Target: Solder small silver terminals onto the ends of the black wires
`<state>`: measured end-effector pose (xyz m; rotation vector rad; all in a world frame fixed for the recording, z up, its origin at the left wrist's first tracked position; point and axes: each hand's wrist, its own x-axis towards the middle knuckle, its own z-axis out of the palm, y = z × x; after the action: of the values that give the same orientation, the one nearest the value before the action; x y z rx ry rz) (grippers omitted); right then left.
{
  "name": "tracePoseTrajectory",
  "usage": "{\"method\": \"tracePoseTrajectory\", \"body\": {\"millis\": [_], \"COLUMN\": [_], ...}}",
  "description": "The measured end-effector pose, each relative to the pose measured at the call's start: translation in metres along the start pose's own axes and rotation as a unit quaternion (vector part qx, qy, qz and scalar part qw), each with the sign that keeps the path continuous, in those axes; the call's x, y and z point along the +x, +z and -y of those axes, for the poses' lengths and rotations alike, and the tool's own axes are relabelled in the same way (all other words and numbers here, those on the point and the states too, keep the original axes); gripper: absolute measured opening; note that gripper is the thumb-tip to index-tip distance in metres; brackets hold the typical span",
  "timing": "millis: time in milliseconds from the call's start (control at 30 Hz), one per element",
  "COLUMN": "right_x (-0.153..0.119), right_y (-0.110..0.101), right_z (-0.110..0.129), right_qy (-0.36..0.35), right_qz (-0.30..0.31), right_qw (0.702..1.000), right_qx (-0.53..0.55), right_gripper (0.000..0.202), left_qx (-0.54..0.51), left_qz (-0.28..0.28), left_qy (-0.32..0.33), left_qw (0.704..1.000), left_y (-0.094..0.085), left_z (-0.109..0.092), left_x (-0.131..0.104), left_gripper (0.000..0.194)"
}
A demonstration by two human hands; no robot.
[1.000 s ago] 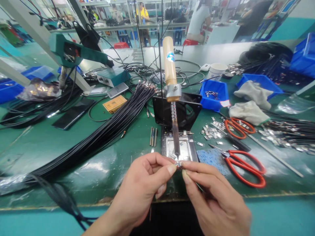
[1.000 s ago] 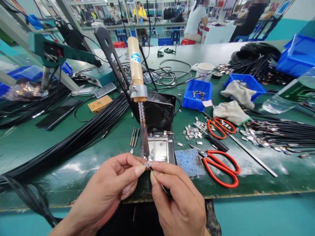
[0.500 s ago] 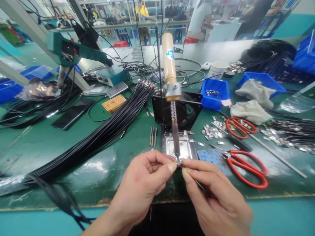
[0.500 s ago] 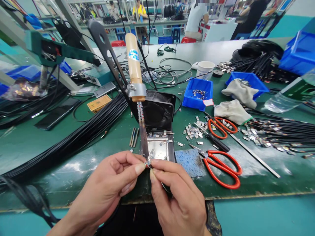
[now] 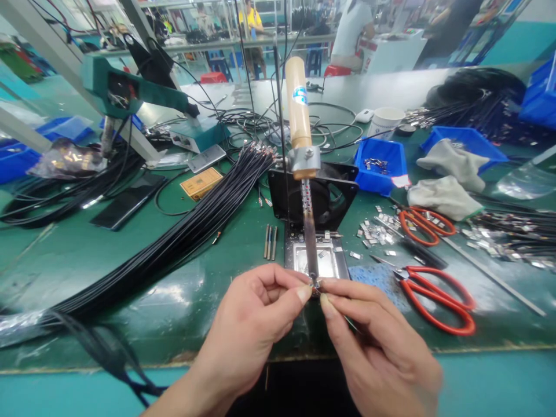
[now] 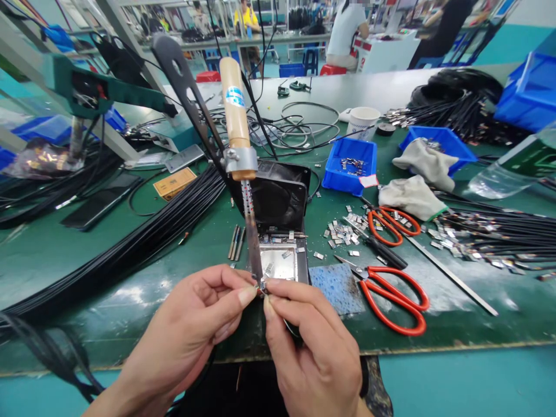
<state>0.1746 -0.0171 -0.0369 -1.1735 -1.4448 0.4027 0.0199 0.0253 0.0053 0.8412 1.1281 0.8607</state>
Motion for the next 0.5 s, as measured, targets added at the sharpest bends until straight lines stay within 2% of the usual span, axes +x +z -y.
{"method": "tracePoseTrajectory", "body": {"millis": [500], "right_x": [0.0011], "right_y": [0.0025], "right_z": [-0.0022], "right_qy": [-0.006], "right_qz": [0.0], "right_qw": [1.0], "right_qx": [0.005], "right_gripper": [0.022], "left_qx": [0.007], "left_qz": [-0.003], "left_qy": [0.015], "left_qw": [1.0], "left_y": [-0.0004], "left_z": [0.0004], "left_x": [0.0013], "left_gripper": [0.017]}}
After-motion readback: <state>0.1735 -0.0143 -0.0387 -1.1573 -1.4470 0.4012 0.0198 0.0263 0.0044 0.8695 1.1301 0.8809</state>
